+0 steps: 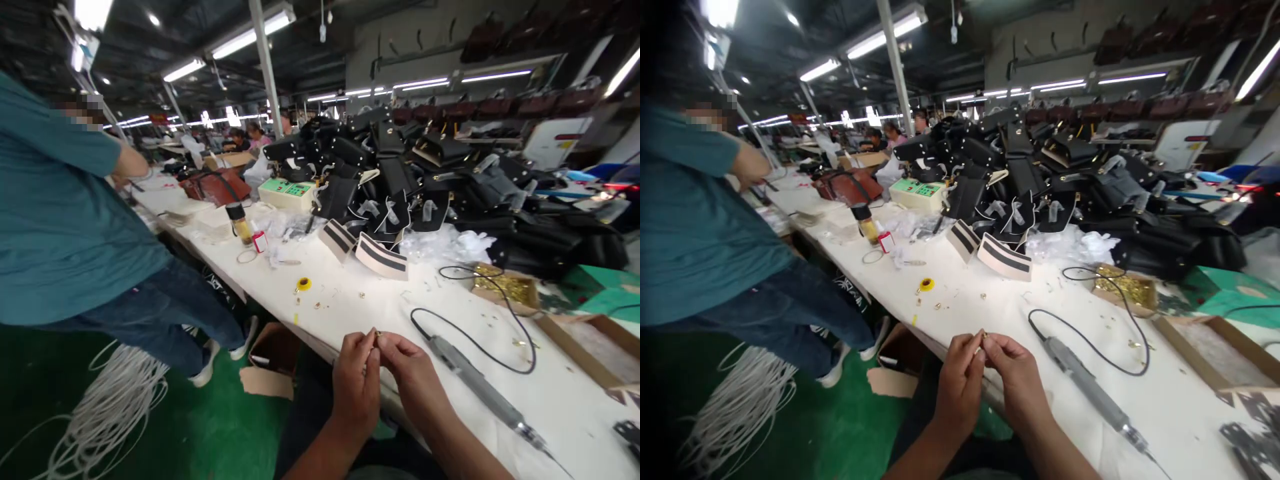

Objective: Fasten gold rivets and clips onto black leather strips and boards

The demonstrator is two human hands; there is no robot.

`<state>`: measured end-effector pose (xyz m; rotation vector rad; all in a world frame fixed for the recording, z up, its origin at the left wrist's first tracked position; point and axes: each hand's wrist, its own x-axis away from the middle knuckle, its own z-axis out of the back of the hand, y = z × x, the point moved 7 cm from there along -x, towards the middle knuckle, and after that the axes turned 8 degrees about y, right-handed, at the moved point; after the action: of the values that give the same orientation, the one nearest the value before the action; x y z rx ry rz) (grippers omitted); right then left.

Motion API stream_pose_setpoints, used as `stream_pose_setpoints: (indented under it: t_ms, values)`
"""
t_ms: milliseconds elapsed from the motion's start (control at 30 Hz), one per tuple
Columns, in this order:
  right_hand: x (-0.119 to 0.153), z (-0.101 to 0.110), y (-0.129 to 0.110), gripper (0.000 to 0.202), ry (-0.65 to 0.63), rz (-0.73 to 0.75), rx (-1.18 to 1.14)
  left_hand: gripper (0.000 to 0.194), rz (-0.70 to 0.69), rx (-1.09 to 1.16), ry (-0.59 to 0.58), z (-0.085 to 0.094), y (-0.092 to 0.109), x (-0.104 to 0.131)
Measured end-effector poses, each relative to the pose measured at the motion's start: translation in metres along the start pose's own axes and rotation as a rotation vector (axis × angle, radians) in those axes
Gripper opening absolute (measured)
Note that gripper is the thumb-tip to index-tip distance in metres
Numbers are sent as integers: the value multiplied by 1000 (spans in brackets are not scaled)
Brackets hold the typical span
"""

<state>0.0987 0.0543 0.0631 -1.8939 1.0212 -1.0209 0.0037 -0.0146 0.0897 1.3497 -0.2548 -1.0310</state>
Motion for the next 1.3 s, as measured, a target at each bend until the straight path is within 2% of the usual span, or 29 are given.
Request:
stream_pose_setpoints:
  t_ms: [100, 167, 233, 333, 400, 500, 567, 667, 767, 900, 1000, 1100, 1167, 1233, 1300]
  values:
    - [-6, 21, -9, 36, 50, 79, 48, 44, -96, -159, -54, -22, 7, 6]
    - [-13, 36, -17, 39, 79, 129, 86, 45, -113, -181, -106, -35, 9, 3]
    - [-22, 51, -25, 42, 108, 190, 166, 42, -60, -160, -140, -43, 2, -11]
    - [-31, 73, -35, 43, 161, 276, 337, 36, -14, -197, -112, -50, -13, -51]
    - [-29, 84, -40, 40, 174, 362, 427, 33, -166, -316, -95, -57, -14, -85]
    - [-13, 95, -44, 31, 125, 512, 492, 39, -514, -575, -161, -78, -9, -129]
    - [-5, 106, -36, 29, 101, 487, 516, 43, -665, -753, -266, -97, -13, -154]
    - [-2, 132, -19, 27, 160, 344, 554, 51, -792, -957, -401, -118, -25, -189]
    - [-6, 154, -11, 28, 246, 298, 577, 55, -853, -1044, -494, -133, -38, -219]
    - [-13, 165, -12, 29, 315, 311, 588, 54, -855, -1011, -548, -145, -50, -246]
    - [-12, 167, -18, 31, 393, 324, 594, 48, -818, -974, -564, -150, -49, -260]
    - [-8, 167, -22, 34, 459, 320, 551, 43, -754, -935, -533, -146, -36, -274]
    - [-6, 162, -26, 36, 477, 277, 485, 42, -716, -913, -476, -135, -19, -279]
    - [-4, 153, -39, 37, 482, 258, 414, 42, -638, -840, -397, -117, 3, -276]
    - [-4, 140, -63, 35, 484, 321, 351, 41, -443, -605, -334, -93, 22, -262]
